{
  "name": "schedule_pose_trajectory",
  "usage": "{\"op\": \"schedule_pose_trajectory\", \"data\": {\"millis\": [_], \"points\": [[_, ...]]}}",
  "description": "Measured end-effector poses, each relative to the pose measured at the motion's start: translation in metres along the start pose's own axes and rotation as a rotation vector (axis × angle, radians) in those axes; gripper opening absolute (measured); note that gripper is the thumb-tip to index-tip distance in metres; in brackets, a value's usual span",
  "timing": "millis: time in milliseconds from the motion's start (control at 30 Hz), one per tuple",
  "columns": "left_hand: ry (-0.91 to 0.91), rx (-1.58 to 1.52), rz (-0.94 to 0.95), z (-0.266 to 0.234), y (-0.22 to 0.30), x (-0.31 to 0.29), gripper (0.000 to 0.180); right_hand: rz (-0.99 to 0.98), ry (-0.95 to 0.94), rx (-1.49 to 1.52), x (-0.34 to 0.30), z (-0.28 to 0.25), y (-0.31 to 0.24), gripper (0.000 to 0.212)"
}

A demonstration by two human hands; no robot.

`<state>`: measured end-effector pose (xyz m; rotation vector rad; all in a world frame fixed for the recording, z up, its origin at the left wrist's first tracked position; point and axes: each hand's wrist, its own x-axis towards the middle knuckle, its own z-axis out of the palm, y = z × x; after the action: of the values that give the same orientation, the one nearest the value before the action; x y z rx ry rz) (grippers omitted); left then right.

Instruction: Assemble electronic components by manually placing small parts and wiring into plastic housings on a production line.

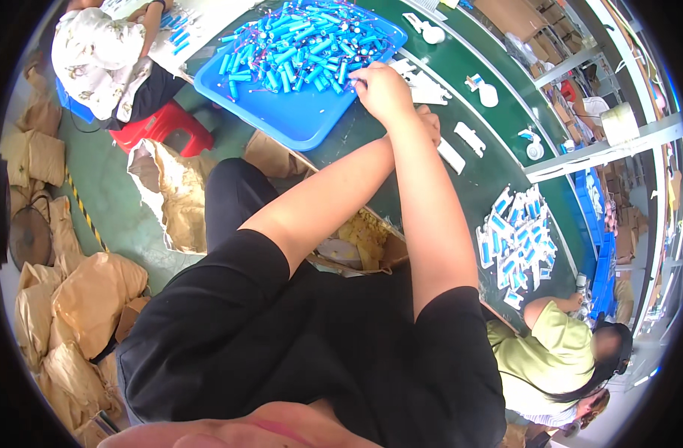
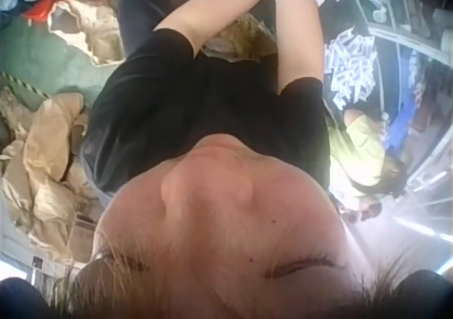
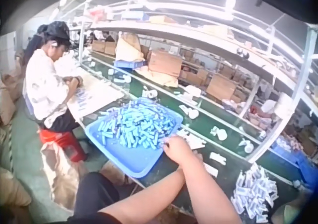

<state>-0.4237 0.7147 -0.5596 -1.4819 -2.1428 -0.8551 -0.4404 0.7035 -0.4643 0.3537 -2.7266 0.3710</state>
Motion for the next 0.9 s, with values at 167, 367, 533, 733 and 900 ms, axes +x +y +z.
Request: {"op": "schedule_pose_trajectory", "data": {"millis": [167,367,533,733,900], "points": [[0.084,-0.185,-0.010,-0.020,0.008,-0.010,0.019,0.227,0.513,0.377,-0.039,-0.017,-0.010,0.015],[-0.120,-0.129,-0.049,-0.059,0.017,-0.003,0.010,0.351,0.701,0.621,-0.121,-0.071,0.055,0.016],[-0.102,-0.255,0.041,-0.063,0.010,-0.005,0.015,0.399,0.463,0.238,-0.155,-0.076,0.087,0.018],[-0.186,-0.246,-0.028,-0.072,0.014,-0.005,0.012,0.368,0.277,0.073,-0.157,-0.070,0.102,0.020],[-0.440,0.047,-0.162,-0.080,0.039,0.014,0.008,0.480,0.128,0.081,-0.156,-0.072,0.108,0.019]]}}
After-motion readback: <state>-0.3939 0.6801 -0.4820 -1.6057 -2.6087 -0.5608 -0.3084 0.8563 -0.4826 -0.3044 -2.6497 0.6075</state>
